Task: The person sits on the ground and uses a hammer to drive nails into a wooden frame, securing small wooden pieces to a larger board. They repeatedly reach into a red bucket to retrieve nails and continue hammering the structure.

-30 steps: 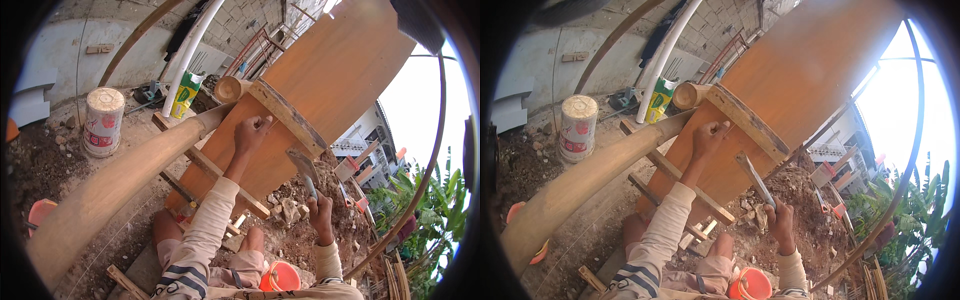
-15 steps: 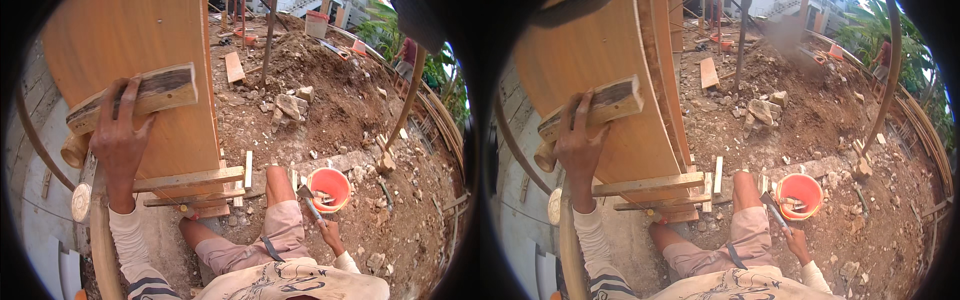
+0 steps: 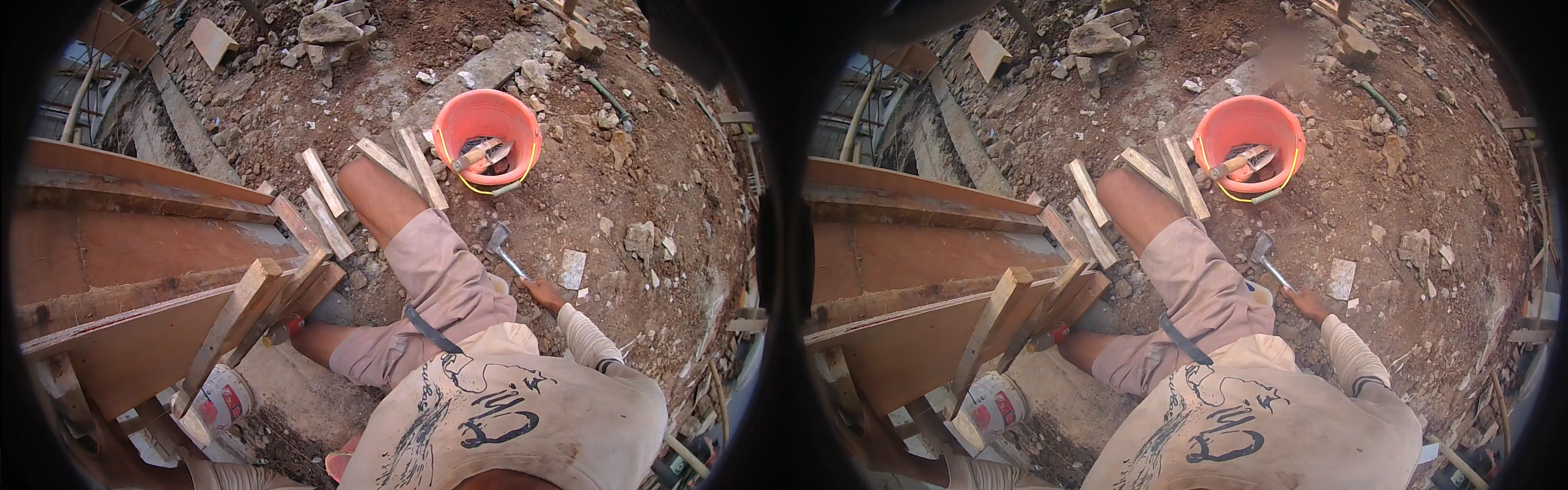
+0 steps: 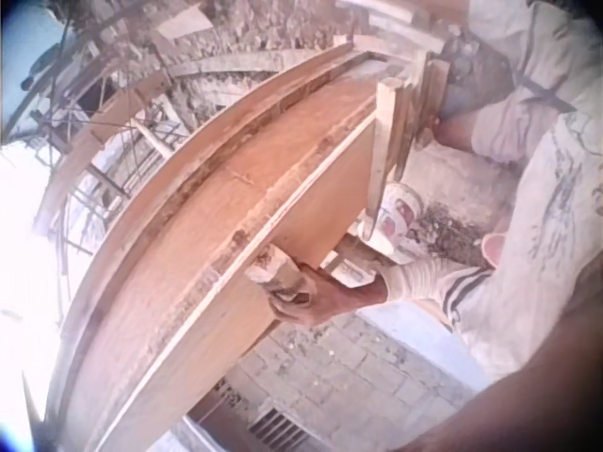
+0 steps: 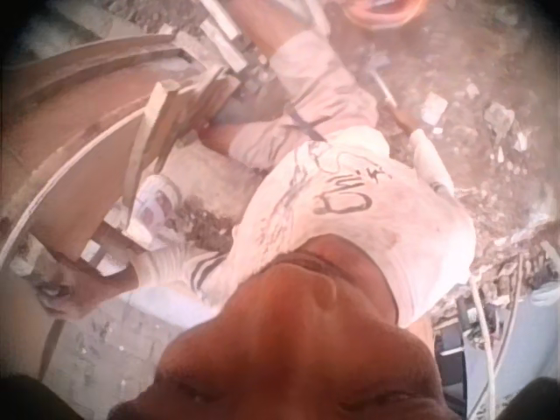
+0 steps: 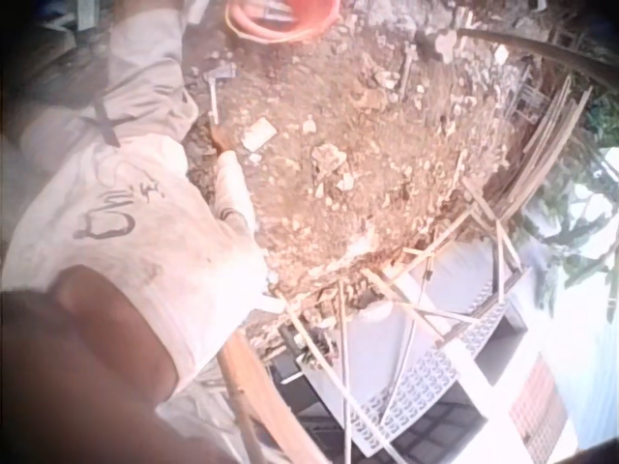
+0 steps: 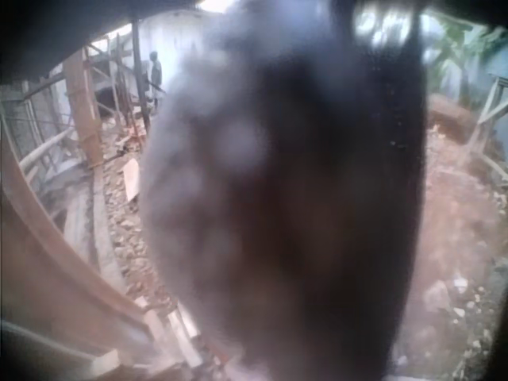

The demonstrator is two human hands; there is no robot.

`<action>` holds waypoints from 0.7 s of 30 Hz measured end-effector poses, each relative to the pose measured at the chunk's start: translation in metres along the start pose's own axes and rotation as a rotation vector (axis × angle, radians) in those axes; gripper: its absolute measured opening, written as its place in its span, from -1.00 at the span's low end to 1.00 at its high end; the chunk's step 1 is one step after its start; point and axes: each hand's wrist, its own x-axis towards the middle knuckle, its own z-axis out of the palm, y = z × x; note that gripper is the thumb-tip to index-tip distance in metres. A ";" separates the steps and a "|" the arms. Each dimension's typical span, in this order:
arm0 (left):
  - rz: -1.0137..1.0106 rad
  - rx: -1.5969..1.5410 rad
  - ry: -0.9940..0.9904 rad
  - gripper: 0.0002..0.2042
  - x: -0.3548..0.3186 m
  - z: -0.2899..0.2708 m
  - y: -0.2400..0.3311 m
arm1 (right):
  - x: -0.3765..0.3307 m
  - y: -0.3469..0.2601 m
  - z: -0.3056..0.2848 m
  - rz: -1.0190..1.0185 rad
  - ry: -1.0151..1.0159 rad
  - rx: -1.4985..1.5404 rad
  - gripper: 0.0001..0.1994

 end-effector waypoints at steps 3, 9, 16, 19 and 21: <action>0.232 -0.111 0.029 -0.43 -0.002 0.011 -0.017 | 0.009 -0.013 0.011 -0.288 0.346 -0.360 -0.41; 0.295 -0.775 0.179 -0.69 -0.076 -0.015 0.076 | 0.041 -0.201 0.023 -0.644 0.433 0.038 -0.31; 0.019 -1.176 -0.546 -0.75 -0.200 0.016 0.157 | 0.122 -0.314 0.036 -0.465 0.354 -0.005 -0.11; -0.208 -1.261 -0.794 -0.80 -0.261 0.028 0.176 | 0.129 -0.322 0.044 -0.505 0.389 0.060 -0.22; -0.521 -1.316 -0.887 -0.83 -0.304 0.047 0.186 | 0.130 -0.316 0.047 -0.596 0.445 0.138 -0.25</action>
